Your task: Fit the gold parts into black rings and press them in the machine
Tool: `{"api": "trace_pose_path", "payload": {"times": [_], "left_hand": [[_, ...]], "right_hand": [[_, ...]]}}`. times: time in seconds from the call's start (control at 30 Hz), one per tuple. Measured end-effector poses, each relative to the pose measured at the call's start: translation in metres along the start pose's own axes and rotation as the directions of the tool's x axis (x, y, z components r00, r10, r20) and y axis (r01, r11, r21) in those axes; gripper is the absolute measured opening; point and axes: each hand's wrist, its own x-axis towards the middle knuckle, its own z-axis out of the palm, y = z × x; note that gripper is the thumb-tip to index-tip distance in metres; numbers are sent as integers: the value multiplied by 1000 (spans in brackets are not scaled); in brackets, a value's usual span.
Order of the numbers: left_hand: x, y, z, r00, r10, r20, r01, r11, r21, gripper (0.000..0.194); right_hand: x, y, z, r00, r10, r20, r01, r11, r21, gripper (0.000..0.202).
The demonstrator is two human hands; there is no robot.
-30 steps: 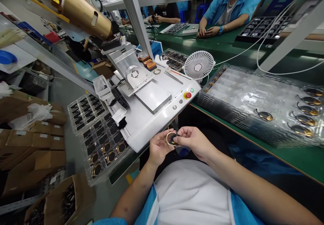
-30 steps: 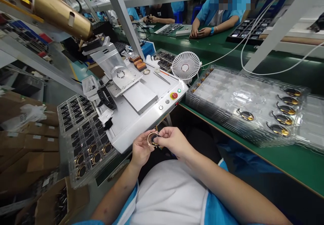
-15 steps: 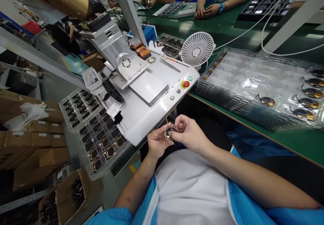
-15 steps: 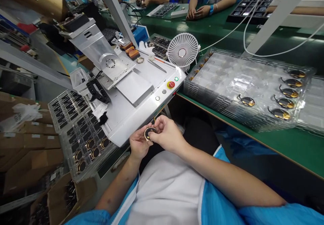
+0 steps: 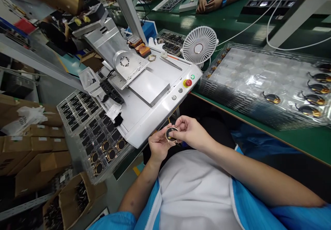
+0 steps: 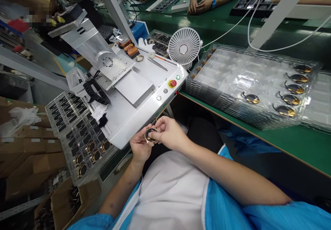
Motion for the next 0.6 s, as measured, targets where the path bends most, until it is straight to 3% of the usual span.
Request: {"api": "trace_pose_path", "payload": {"times": [0.13, 0.3, 0.5, 0.6], "left_hand": [[1, 3, 1, 999, 45, 30, -47, 997, 59, 53], [1, 10, 2, 996, 63, 68, -73, 986, 153, 52], [1, 9, 3, 997, 58, -44, -52, 990, 132, 47], [7, 15, 7, 991, 57, -125, -50, 997, 61, 45]], "right_hand": [[3, 2, -7, 993, 98, 72, -89, 989, -119, 54], [8, 9, -8, 993, 64, 101, -67, 997, 24, 64], [13, 12, 1, 994, 37, 101, -47, 995, 91, 63], [29, 2, 1, 984, 64, 167, -68, 997, 22, 60]]}}
